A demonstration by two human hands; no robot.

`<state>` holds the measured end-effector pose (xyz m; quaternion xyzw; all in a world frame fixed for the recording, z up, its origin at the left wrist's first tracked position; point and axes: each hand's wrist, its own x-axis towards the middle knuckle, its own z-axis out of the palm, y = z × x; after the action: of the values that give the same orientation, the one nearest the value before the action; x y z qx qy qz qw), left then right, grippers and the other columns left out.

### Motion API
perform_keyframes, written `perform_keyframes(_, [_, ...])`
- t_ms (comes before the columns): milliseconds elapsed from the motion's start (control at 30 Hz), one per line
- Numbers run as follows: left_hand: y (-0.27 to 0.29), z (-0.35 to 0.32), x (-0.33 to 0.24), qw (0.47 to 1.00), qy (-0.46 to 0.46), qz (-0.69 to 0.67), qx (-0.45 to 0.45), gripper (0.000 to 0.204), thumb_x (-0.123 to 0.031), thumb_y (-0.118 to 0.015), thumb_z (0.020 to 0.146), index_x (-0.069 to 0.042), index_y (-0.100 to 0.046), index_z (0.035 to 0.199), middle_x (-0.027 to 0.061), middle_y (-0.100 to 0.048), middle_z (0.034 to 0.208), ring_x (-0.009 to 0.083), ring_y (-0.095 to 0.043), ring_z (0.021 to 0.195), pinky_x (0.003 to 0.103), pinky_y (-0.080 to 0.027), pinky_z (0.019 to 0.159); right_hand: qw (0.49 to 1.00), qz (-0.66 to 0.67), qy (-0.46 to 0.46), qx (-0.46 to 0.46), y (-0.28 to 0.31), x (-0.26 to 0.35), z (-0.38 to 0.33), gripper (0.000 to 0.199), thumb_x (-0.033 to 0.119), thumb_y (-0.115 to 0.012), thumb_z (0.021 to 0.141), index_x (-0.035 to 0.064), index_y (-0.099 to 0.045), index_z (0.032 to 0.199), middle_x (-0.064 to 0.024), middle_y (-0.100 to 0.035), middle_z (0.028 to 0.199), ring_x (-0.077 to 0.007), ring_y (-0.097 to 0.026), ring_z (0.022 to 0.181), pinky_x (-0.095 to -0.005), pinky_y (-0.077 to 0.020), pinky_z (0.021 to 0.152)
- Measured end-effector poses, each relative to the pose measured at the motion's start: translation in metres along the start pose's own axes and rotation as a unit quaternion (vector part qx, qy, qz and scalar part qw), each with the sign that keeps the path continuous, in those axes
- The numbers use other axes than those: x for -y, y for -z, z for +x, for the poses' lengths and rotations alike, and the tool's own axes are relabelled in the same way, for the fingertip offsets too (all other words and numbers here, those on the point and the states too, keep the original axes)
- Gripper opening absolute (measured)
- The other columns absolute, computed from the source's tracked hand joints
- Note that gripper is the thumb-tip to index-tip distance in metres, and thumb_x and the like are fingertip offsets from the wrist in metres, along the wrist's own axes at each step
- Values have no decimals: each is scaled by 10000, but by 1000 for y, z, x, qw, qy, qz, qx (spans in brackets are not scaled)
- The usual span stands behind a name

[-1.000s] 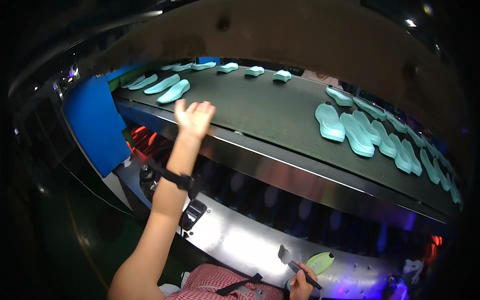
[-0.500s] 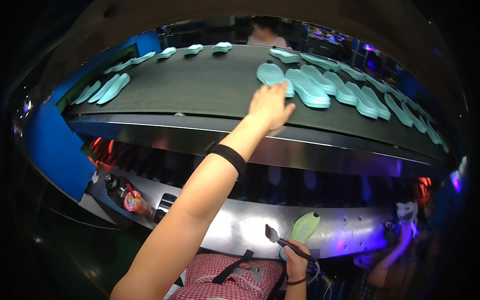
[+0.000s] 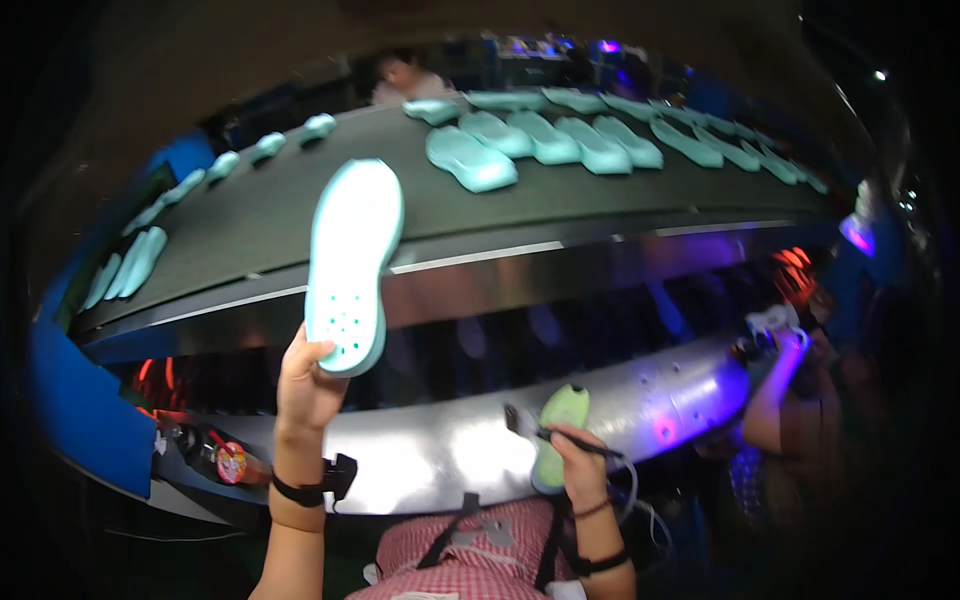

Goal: Applying adhesive or primer to the interior of shoe soles using a brush at a conveyor station.

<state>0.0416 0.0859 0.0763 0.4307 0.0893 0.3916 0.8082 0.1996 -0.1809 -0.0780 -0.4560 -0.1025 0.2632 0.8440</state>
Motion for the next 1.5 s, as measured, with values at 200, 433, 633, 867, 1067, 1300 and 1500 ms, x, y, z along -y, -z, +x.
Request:
perform_keyframes(200, [72,-76,56,933,209,-218,196,918,-619,-523,700,5,-251,1315,234,-421,1211,446,-447,1079,617,-337,891,999,32,-11,32,-17,7,4,216,-47,-544,761,-64,-572,975,-181,-599,975,-246,-580,904,-340,-437,860])
perform_keyframes(433, [59,-97,156,900,306,-270,154,805,-638,-373,778,-51,-286,1321,197,-394,1275,363,-387,1175,480,-315,980,983,-87,-41,154,-49,6,2,224,-36,-577,753,-60,-584,976,-157,-617,954,-185,-590,874,-284,-449,821])
perform_keyframes(633, [42,-98,161,892,308,-314,106,855,-732,-188,759,-83,-346,1293,184,-498,1165,364,-498,1045,487,-381,916,965,-207,-5,160,-80,-13,24,205,43,-645,752,-42,-616,937,-98,-644,888,-125,-601,803,-228,-483,718])
perform_keyframes(867, [52,-88,168,943,266,-183,-83,743,-674,-195,799,-101,-429,1210,120,-496,1155,264,-470,1074,413,-359,941,780,-450,264,346,-103,-17,1,149,51,-640,699,22,-640,846,-136,-642,823,-256,-629,751,-309,-485,681])
perform_keyframes(1067, [65,-83,144,942,258,-216,6,857,-718,-114,764,-56,-439,1200,174,-556,1049,316,-557,943,452,-433,853,835,-370,16,407,-85,21,-19,207,85,-664,717,22,-649,914,-109,-648,851,-168,-621,754,-266,-483,713])
perform_keyframes(1300, [28,-85,136,896,292,-330,49,834,-696,-110,780,-67,-405,1242,165,-527,1118,321,-536,988,451,-433,865,886,-314,128,315,-107,11,6,196,53,-668,720,28,-654,914,-106,-645,876,-160,-611,817,-267,-478,746])
perform_keyframes(1500, [37,-92,138,918,269,-272,104,743,-647,-153,816,-96,-410,1243,117,-510,1164,295,-525,1004,423,-423,886,931,-246,52,263,-103,31,-2,179,-11,-628,744,-28,-629,922,-121,-640,890,-152,-603,840,-270,-483,763])
